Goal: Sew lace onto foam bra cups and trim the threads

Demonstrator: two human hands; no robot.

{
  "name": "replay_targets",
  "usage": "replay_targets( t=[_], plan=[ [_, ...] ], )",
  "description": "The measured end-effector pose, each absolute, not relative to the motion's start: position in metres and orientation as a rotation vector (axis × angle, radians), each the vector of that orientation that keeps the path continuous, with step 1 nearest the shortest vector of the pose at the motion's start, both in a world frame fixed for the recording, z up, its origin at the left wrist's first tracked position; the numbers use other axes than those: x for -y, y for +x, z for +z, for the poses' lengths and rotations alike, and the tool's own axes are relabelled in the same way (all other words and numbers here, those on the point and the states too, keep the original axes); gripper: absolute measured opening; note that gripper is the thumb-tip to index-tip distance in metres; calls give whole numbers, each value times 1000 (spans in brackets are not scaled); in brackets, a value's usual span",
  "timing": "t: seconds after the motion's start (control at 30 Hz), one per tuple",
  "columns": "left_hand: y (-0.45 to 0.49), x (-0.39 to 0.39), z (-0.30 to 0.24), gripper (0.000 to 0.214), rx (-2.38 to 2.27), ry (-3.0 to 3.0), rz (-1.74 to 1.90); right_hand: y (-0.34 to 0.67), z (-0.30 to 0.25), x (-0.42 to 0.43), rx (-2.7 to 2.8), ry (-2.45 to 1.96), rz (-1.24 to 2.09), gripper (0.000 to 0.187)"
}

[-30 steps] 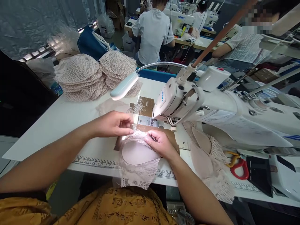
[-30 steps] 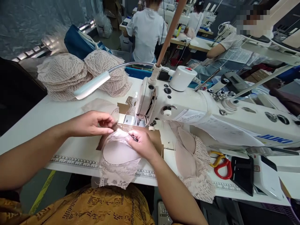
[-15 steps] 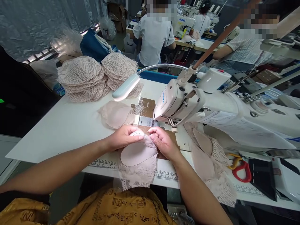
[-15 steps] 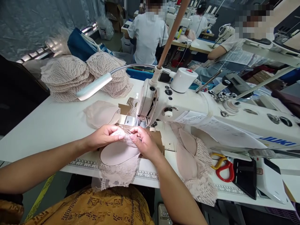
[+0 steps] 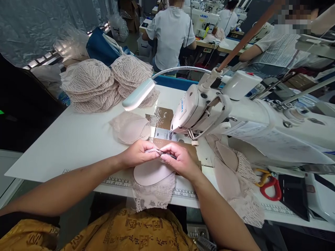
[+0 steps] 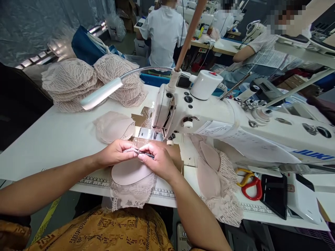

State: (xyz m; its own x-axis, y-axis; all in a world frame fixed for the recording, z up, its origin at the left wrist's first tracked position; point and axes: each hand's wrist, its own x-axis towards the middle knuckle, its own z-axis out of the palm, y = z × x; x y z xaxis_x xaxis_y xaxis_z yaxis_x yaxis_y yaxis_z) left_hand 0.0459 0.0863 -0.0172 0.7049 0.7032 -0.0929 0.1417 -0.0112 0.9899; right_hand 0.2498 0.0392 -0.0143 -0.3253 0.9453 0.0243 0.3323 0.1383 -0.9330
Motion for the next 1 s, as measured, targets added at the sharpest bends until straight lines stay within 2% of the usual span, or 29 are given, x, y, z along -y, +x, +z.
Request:
replay_targets(
  t=[0.3, 0.47, 0.63, 0.73, 0.8, 0.93, 1.0],
  plan=[
    [42, -87, -17, 27, -751, 1565, 490, 247, -20, -42, 1646, -1282, 1138, 15],
    [14, -100, -1, 28, -926, 1678, 282, 255, -28, -46, 1371, -1306, 1380, 33],
    [-17, -106, 26, 30, -1130, 2004, 18, 258, -27, -47, 1448, -1377, 1433, 50],
    [-15, -104, 37, 33, -1217, 2194, 207, 256, -26, -46, 1561, -1396, 1319, 48],
    [-2, -103, 38, 35, -1091, 2217, 330, 254, -26, -45, 1594, -1362, 1272, 45],
    [33, -106, 20, 39, -757, 2062, 335, 252, -24, -43, 1592, -1256, 1257, 38],
    [47, -108, 5, 34, -682, 1928, 309, 252, -25, -43, 1581, -1254, 1236, 34]
  ],
)
